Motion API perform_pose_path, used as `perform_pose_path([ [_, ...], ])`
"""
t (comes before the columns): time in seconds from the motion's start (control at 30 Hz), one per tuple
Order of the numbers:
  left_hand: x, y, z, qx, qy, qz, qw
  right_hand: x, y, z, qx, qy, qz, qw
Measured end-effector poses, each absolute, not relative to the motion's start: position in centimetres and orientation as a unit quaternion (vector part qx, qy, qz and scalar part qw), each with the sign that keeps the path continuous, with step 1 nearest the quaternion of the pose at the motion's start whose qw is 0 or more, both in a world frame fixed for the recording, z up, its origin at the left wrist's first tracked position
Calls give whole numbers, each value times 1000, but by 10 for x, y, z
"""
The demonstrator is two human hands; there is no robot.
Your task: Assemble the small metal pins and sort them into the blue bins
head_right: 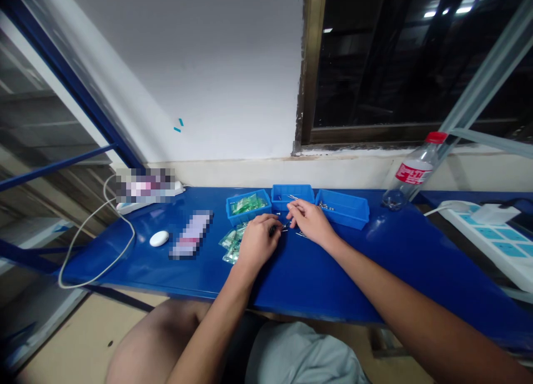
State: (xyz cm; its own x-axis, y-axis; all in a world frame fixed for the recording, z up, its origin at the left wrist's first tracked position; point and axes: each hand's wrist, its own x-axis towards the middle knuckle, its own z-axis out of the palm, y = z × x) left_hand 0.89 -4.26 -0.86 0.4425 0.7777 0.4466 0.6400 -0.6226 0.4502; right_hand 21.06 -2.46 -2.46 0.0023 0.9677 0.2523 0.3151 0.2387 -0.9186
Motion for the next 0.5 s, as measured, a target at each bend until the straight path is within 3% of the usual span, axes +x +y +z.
perform_pose_path([
  [0.17, 10, -43, -8, 803, 440, 375, 145, 209, -22, -33, -500, -607, 356, 504],
  [0.4, 9, -44, -6, 759, 436, 434, 215, 212, -30, -21, -512, -673, 245, 474],
  [0.5, 9, -44, -4, 756, 425, 447, 219, 208, -36, -16, -485, -689, 274, 464],
])
